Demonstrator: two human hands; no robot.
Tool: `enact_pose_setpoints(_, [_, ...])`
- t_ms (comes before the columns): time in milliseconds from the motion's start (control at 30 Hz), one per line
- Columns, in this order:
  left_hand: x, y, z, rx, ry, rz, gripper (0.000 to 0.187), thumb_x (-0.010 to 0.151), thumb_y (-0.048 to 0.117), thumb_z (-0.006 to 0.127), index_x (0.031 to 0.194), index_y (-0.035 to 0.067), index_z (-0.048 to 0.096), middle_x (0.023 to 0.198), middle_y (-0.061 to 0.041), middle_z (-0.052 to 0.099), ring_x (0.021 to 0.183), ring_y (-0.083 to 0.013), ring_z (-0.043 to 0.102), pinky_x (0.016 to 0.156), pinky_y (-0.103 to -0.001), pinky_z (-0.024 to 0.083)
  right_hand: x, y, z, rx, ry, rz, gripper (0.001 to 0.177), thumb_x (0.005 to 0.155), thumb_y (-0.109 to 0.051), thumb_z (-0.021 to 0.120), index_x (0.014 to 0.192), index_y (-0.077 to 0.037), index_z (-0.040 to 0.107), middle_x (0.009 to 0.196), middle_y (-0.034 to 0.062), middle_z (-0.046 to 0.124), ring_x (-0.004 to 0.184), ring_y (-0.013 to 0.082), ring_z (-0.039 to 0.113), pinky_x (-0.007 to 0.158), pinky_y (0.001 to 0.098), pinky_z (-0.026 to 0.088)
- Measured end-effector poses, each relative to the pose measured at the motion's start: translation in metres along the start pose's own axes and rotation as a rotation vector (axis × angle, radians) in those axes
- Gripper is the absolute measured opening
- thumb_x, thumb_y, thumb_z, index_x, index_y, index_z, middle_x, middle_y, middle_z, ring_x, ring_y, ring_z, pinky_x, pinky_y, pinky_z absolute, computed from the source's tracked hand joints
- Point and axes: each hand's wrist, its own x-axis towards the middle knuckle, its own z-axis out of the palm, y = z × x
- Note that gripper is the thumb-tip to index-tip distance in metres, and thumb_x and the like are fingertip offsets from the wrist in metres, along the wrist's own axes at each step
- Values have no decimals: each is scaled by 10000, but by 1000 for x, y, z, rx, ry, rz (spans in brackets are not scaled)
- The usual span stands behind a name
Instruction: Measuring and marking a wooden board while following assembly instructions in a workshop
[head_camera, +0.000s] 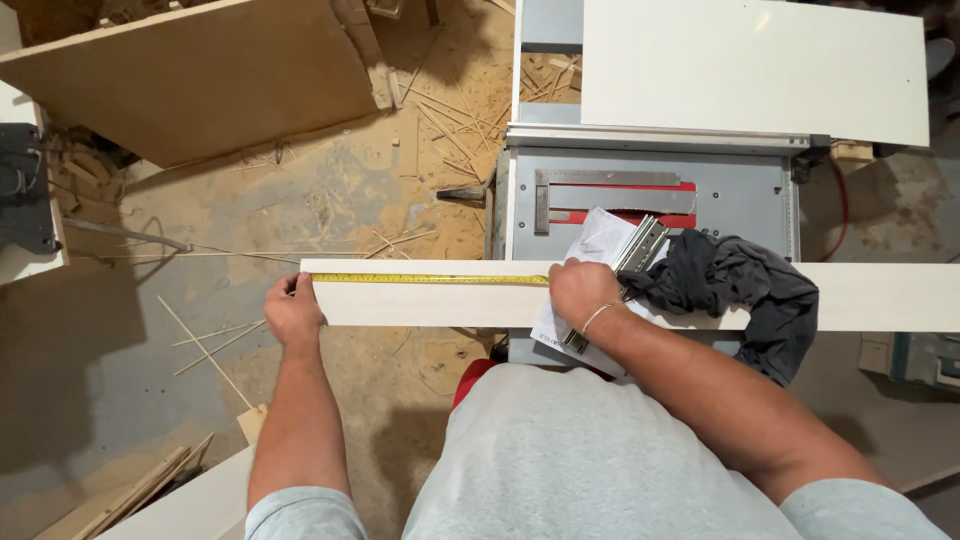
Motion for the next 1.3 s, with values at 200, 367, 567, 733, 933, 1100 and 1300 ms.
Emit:
enact_pose_setpoints(200, [-10, 2, -2, -30, 37, 30, 215, 961, 346, 738, 1104, 193, 785, 1012, -75, 727, 960, -298, 721, 870, -401, 548, 4, -10, -7, 1, -23, 31, 102, 830, -178, 611, 738, -170, 653, 653, 30, 599, 545, 258, 665, 489, 463, 531])
enact_pose_setpoints(367, [-3, -7, 3, -32, 32, 61, 205, 968, 331, 737, 1097, 179, 784, 1006, -86, 719, 954, -302, 720, 861, -406, 548, 4, -14, -13, 19, -33, 36, 126, 855, -172, 588, 745, -170, 650, 658, 30, 611, 559, 259, 680, 492, 458, 536])
enact_pose_setpoints(567, [-2, -9, 4, -43, 40, 77, 194, 970, 338, 734, 1091, 193, 779, 1005, -73, 717, 945, -287, 720, 857, -396, 551, 4, -21, -14, 29, -24, 33, 118, 864, -183, 573, 764, -186, 635, 677, 23, 619, 572, 258, 689, 503, 452, 542])
enact_pose_setpoints(733, [-1, -11, 2, -31, 15, 124, 206, 1002, 314, 700, 1125, 164, 769, 1030, -106, 720, 980, -314, 715, 875, -415, 548, 3, -23, -28, 50, -45, 7, 118, 887, -191, 552, 786, -187, 612, 681, 25, 612, 568, 272, 688, 508, 450, 540])
enact_pose_setpoints(933, [37, -50, 20, -111, -26, 150, 288, 1048, 262, 602, 1259, 104, 719, 1154, -194, 710, 1114, -367, 674, 971, -444, 513, 6, -29, -80, 424, -261, -86, 184, 957, -306, 540, 913, -174, 660, 802, 97, 709, 751, 351, 747, 690, 497, 593])
enact_pose_setpoints(1100, [58, -65, 33, -806, 47, -55, 146, 1090, 272, 591, 1093, 138, 650, 828, -15, 637, 638, -122, 642, 598, -231, 593, -6, -30, -105, 780, -556, -6, 323, 986, -477, 539, 1068, -209, 698, 1009, 124, 767, 1027, 403, 709, 927, 531, 563])
enact_pose_setpoints(1300, [-87, 104, -4, -824, -181, 108, 142, 1106, 256, 631, 1145, 125, 671, 920, 14, 647, 758, -60, 661, 750, -191, 591, -15, -38, -109, 1053, -528, 91, 309, 971, -467, 614, 1090, -202, 717, 1014, 133, 768, 1053, 396, 702, 943, 520, 556])
